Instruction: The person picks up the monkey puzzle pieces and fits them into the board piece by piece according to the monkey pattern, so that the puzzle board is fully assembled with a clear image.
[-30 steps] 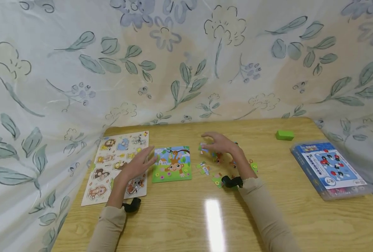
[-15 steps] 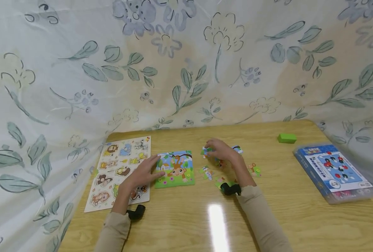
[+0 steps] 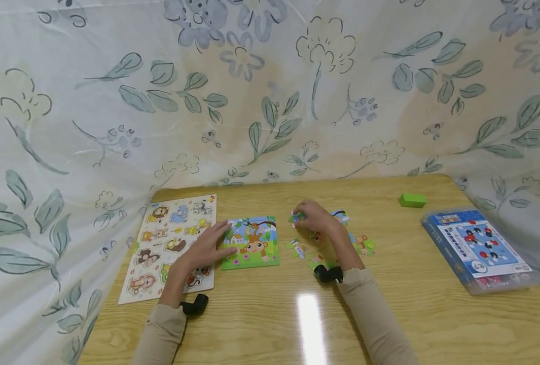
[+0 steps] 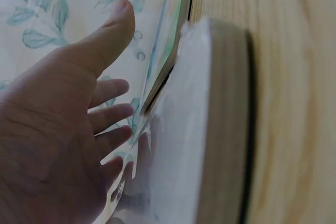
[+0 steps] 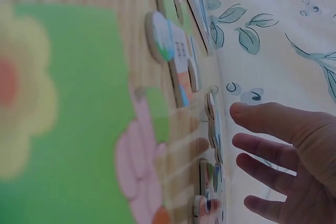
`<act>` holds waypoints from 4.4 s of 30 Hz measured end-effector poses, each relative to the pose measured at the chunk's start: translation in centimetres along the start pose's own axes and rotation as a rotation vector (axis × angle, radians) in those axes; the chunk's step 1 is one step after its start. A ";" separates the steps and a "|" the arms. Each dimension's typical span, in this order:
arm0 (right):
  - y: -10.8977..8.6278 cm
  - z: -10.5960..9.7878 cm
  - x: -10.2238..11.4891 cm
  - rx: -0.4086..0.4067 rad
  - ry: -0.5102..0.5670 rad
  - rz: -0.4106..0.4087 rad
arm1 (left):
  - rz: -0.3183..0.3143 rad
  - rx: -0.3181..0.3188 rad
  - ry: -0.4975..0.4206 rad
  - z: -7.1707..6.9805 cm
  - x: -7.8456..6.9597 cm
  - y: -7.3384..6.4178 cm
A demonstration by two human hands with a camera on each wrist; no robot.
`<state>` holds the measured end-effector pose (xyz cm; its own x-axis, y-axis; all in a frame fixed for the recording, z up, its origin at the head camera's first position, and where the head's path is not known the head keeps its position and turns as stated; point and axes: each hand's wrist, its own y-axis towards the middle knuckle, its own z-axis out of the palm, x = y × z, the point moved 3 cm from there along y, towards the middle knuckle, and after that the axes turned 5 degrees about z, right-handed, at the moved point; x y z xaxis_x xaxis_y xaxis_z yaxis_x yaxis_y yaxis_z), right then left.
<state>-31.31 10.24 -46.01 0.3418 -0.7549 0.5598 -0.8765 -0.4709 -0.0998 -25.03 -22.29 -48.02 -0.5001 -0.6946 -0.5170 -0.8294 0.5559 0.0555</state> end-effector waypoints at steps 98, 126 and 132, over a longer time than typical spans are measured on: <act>-0.1 0.4 1.4 -0.137 -0.080 -0.088 | 0.041 0.024 0.294 1.4 1.4 -1.2; 1.2 2.9 8.6 -0.022 -0.073 -0.302 | 0.011 0.070 0.318 0.5 2.2 -0.5; 2.5 3.1 11.1 0.044 -0.202 -0.408 | 0.006 0.094 0.309 0.5 2.2 -0.2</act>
<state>-28.67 -0.77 -42.62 0.7191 -0.5755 0.3893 -0.6427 -0.7640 0.0578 -25.88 -23.71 -49.61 -0.5689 -0.7888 -0.2326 -0.8066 0.5903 -0.0289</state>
